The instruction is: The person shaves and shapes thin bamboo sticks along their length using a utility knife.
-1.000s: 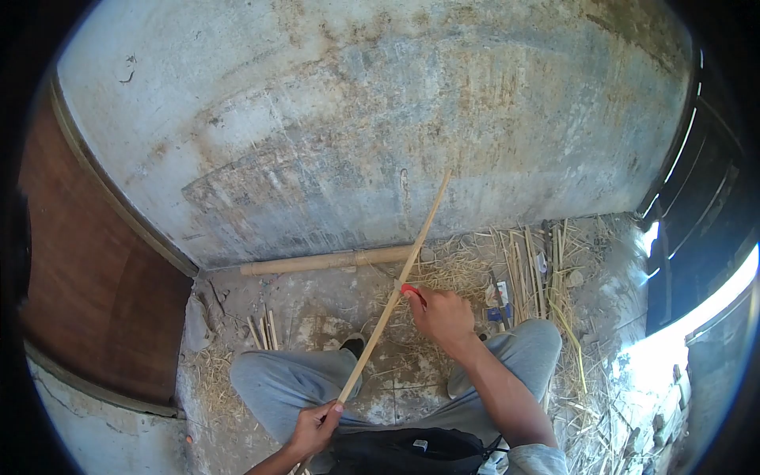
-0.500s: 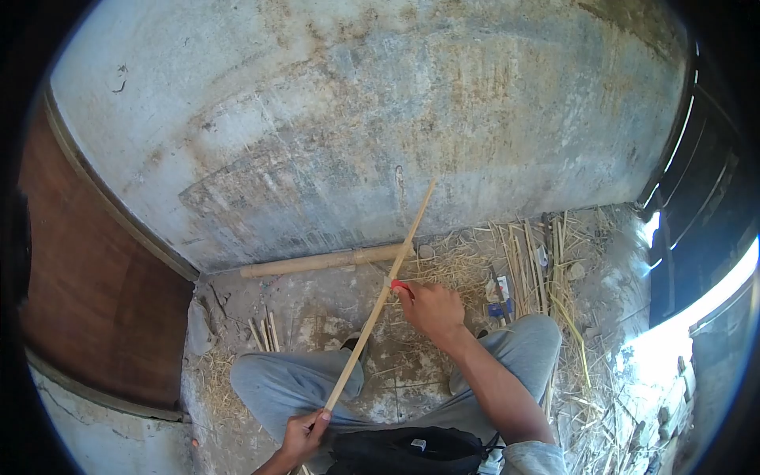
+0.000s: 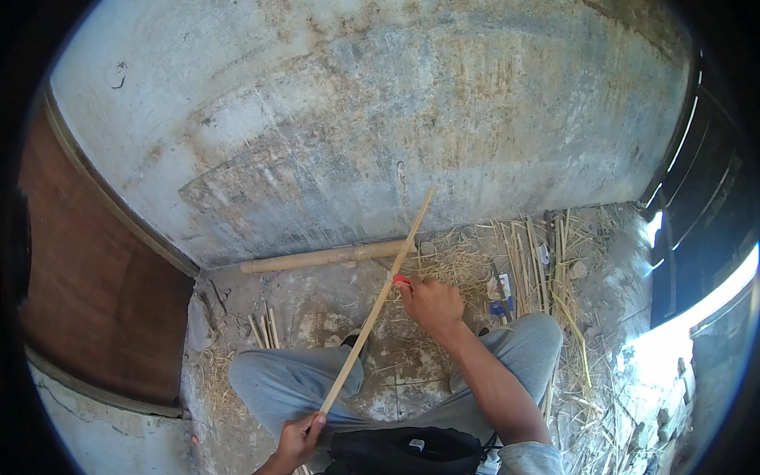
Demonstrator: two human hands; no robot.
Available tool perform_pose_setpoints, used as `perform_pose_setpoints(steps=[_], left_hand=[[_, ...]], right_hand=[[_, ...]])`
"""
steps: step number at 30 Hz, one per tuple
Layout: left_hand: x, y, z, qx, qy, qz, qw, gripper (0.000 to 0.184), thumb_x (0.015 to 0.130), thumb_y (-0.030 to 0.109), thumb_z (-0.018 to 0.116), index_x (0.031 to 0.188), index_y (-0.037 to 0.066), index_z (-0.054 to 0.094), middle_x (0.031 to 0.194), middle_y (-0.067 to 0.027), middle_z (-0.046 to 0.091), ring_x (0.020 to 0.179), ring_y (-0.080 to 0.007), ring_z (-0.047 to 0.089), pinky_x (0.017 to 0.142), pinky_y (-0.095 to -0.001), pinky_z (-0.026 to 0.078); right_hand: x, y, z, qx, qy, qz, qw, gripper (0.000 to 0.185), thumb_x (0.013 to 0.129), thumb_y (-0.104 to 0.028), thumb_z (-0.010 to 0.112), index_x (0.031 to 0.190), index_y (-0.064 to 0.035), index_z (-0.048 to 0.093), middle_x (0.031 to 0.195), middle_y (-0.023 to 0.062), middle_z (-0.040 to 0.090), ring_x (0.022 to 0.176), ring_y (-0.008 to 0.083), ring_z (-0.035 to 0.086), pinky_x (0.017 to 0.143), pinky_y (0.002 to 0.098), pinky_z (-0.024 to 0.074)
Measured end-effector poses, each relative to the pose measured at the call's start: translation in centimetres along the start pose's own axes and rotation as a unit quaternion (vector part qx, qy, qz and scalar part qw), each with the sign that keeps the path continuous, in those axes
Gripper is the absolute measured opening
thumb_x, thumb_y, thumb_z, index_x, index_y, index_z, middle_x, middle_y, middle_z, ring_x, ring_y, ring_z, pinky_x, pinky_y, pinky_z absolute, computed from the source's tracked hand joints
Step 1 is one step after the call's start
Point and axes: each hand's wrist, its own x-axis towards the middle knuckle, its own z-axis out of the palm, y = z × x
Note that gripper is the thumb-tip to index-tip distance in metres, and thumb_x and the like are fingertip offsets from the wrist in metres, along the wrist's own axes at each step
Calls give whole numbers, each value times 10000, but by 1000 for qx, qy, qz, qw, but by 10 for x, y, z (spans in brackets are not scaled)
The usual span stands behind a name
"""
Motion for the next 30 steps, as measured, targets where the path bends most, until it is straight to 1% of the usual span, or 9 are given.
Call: perform_pose_setpoints(steps=[5, 7, 10, 11, 13, 18, 24, 27, 30], left_hand=[[-4, -7, -3, -20, -14, -17, 1000, 234, 992, 223, 581, 1031, 24, 700, 588, -88, 519, 523, -101, 489, 512, -297, 425], [-7, -17, -2, -41, -27, -32, 998, 250, 985, 234, 589, 1051, 16, 692, 589, -147, 548, 493, -184, 560, 508, -328, 447], [-8, -7, -6, -7, -10, -9, 1000, 223, 973, 223, 610, 1004, 16, 685, 586, -127, 551, 492, -162, 553, 495, -316, 440], [-16, -21, -3, -7, -10, -9, 1000, 223, 973, 223, 610, 1004, 16, 685, 586, -127, 551, 492, -162, 553, 495, -316, 440], [-35, -62, 3, 89, -29, 105, 990, 348, 1011, 261, 553, 1218, -6, 639, 924, -169, 727, 791, -206, 699, 674, -343, 532], [-47, -23, -19, 52, 9, 6, 999, 297, 991, 209, 584, 1152, -27, 665, 859, -171, 715, 747, -181, 691, 672, -339, 534], [-30, -3, -28, -5, -8, -92, 996, 276, 991, 225, 588, 1174, 40, 678, 786, -156, 702, 716, -184, 684, 650, -319, 528], [-13, 18, -37, 22, 6, -39, 999, 215, 960, 221, 631, 973, 10, 669, 591, -116, 557, 480, -161, 545, 480, -316, 433], [7, 30, -35, 22, 20, 9, 1000, 220, 952, 221, 642, 991, 6, 656, 599, -114, 564, 466, -157, 535, 469, -322, 429]], right_hand=[[1, -3, -4, 20, -12, -2, 1000, 336, 928, -409, 599, 857, -100, 712, 647, 101, 657, 583, 311, 679, 517, 459, 528], [2, -4, -5, 33, -21, 1, 999, 335, 929, -407, 597, 865, -99, 712, 648, 98, 657, 585, 314, 679, 512, 459, 526], [2, -1, 4, 38, -9, -13, 999, 335, 930, -413, 594, 880, -106, 721, 648, 112, 653, 583, 328, 675, 519, 465, 528], [5, 7, 6, 7, -24, 21, 999, 354, 934, -420, 591, 867, -98, 723, 655, 128, 657, 583, 334, 673, 522, 470, 529], [20, 37, -6, -11, -21, 115, 993, 400, 942, -431, 580, 843, -71, 723, 668, 164, 661, 595, 346, 672, 540, 478, 531], [27, 28, -41, 109, 78, 190, 973, 461, 939, -443, 588, 831, -11, 709, 674, 202, 651, 630, 369, 666, 580, 459, 516], [14, 6, -25, 285, -25, 158, 945, 443, 896, -448, 670, 892, -7, 716, 563, 109, 547, 511, 200, 505, 520, 363, 416], [12, 0, -22, 374, -70, 157, 911, 431, 888, -440, 695, 893, -10, 725, 560, 30, 521, 545, 107, 426, 507, 312, 376], [11, -8, -24, 432, -73, 173, 882, 411, 889, -415, 708, 872, -4, 726, 592, -26, 530, 567, 65, 433, 509, 286, 358]])
